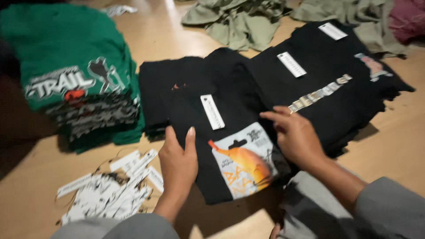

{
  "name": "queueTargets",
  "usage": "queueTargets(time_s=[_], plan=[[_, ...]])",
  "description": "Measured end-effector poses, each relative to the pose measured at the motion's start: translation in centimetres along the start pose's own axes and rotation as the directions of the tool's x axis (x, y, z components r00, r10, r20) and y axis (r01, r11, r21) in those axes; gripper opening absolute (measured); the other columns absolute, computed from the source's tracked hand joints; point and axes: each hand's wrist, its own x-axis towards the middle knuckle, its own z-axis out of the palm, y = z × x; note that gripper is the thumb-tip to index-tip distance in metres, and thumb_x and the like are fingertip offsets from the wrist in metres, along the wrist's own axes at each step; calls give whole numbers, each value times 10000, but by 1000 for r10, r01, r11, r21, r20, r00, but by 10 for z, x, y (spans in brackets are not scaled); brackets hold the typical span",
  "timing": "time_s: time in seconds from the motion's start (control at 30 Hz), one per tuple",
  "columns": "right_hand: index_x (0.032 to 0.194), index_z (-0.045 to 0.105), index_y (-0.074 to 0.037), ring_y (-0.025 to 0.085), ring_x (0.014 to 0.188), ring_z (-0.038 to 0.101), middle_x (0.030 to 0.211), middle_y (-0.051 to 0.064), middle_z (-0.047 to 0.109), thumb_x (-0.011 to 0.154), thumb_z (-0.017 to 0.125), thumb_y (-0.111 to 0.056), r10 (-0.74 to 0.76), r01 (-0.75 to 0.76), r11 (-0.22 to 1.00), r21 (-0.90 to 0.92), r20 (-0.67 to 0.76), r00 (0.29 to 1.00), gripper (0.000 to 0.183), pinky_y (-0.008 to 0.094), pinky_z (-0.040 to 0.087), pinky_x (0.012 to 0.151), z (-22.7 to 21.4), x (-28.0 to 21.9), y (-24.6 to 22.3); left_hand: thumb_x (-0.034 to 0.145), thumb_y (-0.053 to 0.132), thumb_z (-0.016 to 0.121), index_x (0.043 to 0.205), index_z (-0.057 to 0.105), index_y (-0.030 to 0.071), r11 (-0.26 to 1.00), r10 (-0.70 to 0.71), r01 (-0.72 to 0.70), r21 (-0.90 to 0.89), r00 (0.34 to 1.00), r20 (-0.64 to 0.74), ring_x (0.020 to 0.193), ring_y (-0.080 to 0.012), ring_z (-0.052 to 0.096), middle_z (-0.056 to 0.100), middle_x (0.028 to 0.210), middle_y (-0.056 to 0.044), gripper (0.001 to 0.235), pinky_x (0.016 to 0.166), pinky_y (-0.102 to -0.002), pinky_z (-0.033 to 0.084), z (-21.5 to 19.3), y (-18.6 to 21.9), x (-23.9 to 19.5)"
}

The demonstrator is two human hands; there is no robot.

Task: The person organizes a stack of shirts by attaching paper labels to them and then placing them onto a pile.

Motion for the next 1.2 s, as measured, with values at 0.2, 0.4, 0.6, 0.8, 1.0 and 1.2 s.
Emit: queueTargets(time_s=[0.2,0.4,0.6,0.8,1.0,1.2], plan=[[998,848,-273,297,1046,692,1315,62,704,809,597,12,-23,-11,977,-211,-158,987,424,400,512,924,-64,54,62,987,414,543,1157,546,31,989,42,-31,-147,996,75,1039,-509,616,707,1108,-264,420,882,-540,444,65,78,55],[1099,829,-280,293,1064,680,1369,8,687,879,608,-42,66,-130,944,-302,-212,975,392,462,520,827,-96,87,136,982,368,575,1002,516,38,977,63,-25,-212,982,178,979,-501,643,711,1011,-271,336,850,-560,467,145,118,83],[1520,542,-338,483,1396,374,1613,70,434,939,600,-262,163,-186,839,-511,-90,982,590,697,373,966,-106,96,167,934,381,587,1200,603,50,940,-248,330,-89,836,489,1194,-403,623,675,1276,-181,426,992,-464,478,203,132,85],[1536,510,-282,499,1511,285,1679,130,344,1022,342,-721,341,-299,902,-312,89,936,696,694,219,1185,-62,63,132,981,379,599,1586,351,43,916,-228,375,-144,779,584,1440,-349,461,514,1513,-238,735,1133,-480,445,171,139,63],[1622,316,-354,388,1593,94,1721,47,227,1025,204,-748,490,-420,856,-301,213,845,724,637,42,1247,-64,63,131,934,336,716,1415,618,179,916,-187,333,-224,848,496,1232,-286,663,727,1272,-120,516,991,-433,587,197,112,65],[1643,272,-311,403,1575,141,1714,49,235,1037,158,-709,552,-474,815,-334,196,810,734,656,92,1227,-51,57,130,926,159,772,1173,707,-40,580,-230,582,-569,788,571,919,-304,745,721,1103,-269,324,812,-385,671,193,41,48]])
